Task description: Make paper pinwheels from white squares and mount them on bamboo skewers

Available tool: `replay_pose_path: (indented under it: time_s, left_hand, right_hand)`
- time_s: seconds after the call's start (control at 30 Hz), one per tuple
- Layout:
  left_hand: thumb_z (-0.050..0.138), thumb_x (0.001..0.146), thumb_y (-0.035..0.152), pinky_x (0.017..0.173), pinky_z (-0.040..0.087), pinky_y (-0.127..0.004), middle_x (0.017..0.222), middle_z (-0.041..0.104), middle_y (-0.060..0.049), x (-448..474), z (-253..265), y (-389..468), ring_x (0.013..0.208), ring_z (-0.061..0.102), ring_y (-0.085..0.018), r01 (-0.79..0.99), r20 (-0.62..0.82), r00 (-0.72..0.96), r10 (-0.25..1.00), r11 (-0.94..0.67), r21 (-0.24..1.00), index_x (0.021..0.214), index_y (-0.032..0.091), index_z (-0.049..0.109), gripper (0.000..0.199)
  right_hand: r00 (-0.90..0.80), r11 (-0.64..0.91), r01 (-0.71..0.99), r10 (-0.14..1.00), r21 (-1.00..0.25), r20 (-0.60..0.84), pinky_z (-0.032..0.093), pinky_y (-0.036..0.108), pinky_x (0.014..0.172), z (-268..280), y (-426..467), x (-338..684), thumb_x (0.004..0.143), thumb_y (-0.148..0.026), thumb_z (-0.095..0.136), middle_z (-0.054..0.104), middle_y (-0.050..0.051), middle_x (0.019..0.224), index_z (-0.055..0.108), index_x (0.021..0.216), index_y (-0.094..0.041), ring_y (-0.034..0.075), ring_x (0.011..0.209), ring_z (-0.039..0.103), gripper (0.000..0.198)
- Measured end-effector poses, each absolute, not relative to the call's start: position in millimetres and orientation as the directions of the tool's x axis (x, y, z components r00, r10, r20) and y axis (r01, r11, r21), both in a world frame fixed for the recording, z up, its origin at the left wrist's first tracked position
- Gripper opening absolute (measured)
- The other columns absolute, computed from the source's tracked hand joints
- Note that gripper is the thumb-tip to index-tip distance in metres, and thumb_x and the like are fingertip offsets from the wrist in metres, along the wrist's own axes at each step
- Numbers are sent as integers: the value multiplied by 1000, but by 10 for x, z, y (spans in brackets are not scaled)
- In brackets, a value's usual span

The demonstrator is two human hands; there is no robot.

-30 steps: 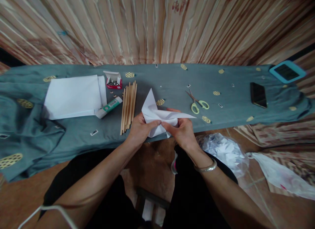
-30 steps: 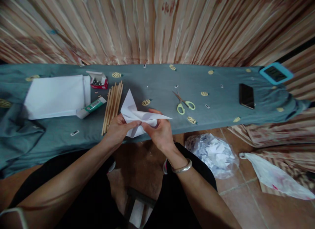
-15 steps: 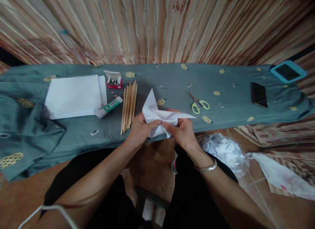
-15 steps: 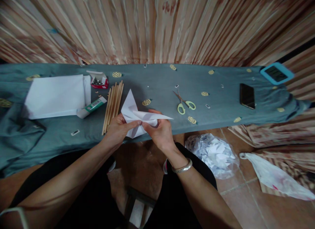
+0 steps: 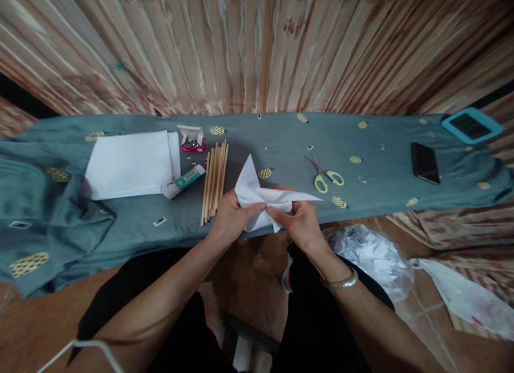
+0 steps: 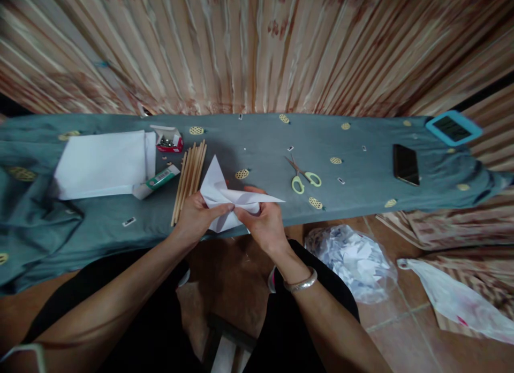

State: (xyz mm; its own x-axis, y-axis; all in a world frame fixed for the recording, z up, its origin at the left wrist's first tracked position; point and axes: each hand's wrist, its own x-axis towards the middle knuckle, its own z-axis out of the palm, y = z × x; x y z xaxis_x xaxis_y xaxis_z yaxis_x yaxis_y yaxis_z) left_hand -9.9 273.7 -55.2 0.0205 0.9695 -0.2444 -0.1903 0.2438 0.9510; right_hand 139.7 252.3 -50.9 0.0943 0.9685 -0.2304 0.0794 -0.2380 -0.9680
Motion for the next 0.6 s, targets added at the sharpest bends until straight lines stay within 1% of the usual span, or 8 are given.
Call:
replay_pose_path:
  time_s: [0.1,0.2,0.27,0.37,0.43,0.5,0.6]
  left_hand:
    - [86,47,24,66,53,-28,77,74,-2,-95,-551,2729,67,65,-17,-227,-267,29,963,267,937,86,13,71,43]
    - [86,47,24,65,53,-29,74,74,-1,-101,-523,2733,65,65,-16,-267,-275,26,961,272,925,83,14,71,40]
    - [87,44,22,66,54,-29,73,74,-1,-121,-492,2749,65,66,-17,-280,-272,8,962,263,923,80,15,71,40]
    - [88,44,21,70,54,-30,76,75,-2,-186,-446,2788,68,67,-18,-284,-255,-21,967,239,929,80,15,72,40]
    - [88,44,22,71,54,-31,75,75,-2,-252,-419,2822,68,68,-18,-305,-244,-65,967,214,928,81,15,73,41]
    - [88,44,24,70,54,-31,73,75,-1,-340,-386,2862,66,67,-18,-334,-242,-130,961,188,924,82,15,73,42]
    - [88,46,25,67,53,-30,70,74,-1,-527,-296,2935,63,66,-17,-376,-221,-219,950,127,918,78,14,72,37]
  right_hand:
    - [84,-245,17,966,-969,-243,56,35,71,-506,2523,1379,58,-40,80,74,6,88,61,113,-12,21,73,68,65]
    - [86,-231,-28,969,-973,-233,55,32,68,-495,2520,1358,57,-42,82,75,6,88,65,97,-15,20,73,68,52]
    - [79,-201,-33,976,-979,-203,54,30,64,-479,2519,1356,60,-45,81,75,4,83,66,90,-17,18,69,66,44]
    - [54,-148,-13,987,-989,-148,51,27,63,-457,2525,1380,70,-51,75,74,2,80,66,93,-19,16,67,64,40]
    - [88,-115,-10,989,-993,-116,52,28,69,-466,2542,1408,75,-53,71,75,3,85,67,100,-20,16,74,65,41]
    - [133,-88,-26,987,-996,-90,51,31,80,-497,2577,1431,80,-53,67,76,4,93,68,107,-21,17,83,67,42]
    - [152,-45,-57,987,-997,-53,48,35,91,-558,2664,1423,84,-53,63,76,5,96,69,107,-21,18,90,67,40]
